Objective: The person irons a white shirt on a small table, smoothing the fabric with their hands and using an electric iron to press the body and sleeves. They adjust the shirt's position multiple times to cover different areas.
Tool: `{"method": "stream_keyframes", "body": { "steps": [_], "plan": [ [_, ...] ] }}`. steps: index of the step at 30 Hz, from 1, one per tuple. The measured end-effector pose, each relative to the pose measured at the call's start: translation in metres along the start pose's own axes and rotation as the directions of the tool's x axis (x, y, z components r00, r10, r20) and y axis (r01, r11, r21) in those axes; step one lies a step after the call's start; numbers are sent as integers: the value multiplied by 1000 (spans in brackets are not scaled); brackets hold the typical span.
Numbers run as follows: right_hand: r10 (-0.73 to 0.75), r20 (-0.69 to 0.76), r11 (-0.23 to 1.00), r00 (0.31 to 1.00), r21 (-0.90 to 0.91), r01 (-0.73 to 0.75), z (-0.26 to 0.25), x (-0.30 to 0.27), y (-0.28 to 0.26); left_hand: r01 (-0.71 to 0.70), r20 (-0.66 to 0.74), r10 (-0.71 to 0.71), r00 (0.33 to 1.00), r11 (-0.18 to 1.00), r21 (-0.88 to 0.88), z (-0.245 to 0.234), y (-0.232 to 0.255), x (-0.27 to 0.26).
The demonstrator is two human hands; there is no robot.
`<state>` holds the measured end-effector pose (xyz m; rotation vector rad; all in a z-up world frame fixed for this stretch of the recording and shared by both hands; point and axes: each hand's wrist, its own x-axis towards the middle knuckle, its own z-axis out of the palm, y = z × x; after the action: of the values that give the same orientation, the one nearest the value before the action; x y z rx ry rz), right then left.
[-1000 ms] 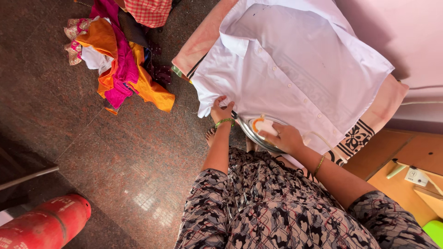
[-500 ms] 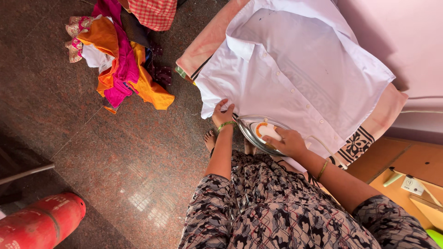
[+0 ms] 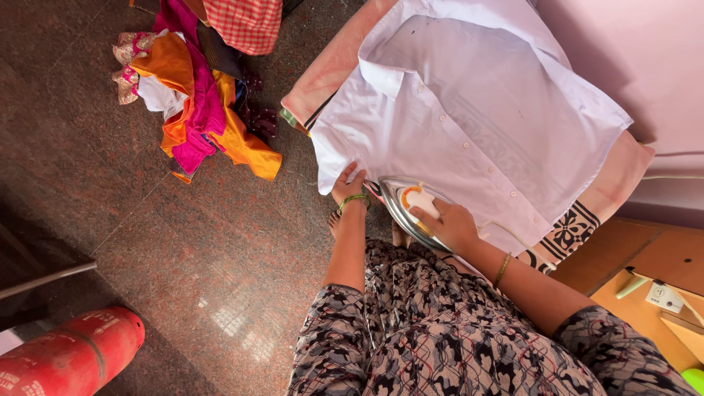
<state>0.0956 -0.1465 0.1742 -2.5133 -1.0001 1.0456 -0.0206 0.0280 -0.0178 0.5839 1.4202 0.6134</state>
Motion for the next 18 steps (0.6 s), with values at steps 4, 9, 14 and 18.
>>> {"method": "stream_keyframes", "body": {
  "steps": [4,9,14,18],
  "plan": [
    [20,-21,999,1000,33,-19,0,4,-6,131,-15,-130,991,989,75,3,30,-26],
    [-47,-13,999,999,2,47,-2,5,-8,112,72,-124,990,983,149,-3,42,-49],
    [-15,-75,997,997,72,21,1,29,-22,53,92,-60,994,996,79,-12,9,-55],
    [6,-104,991,995,136,8,5,37,-25,-121,21,119,993,982,145,-29,-36,-52]
  ]
}}
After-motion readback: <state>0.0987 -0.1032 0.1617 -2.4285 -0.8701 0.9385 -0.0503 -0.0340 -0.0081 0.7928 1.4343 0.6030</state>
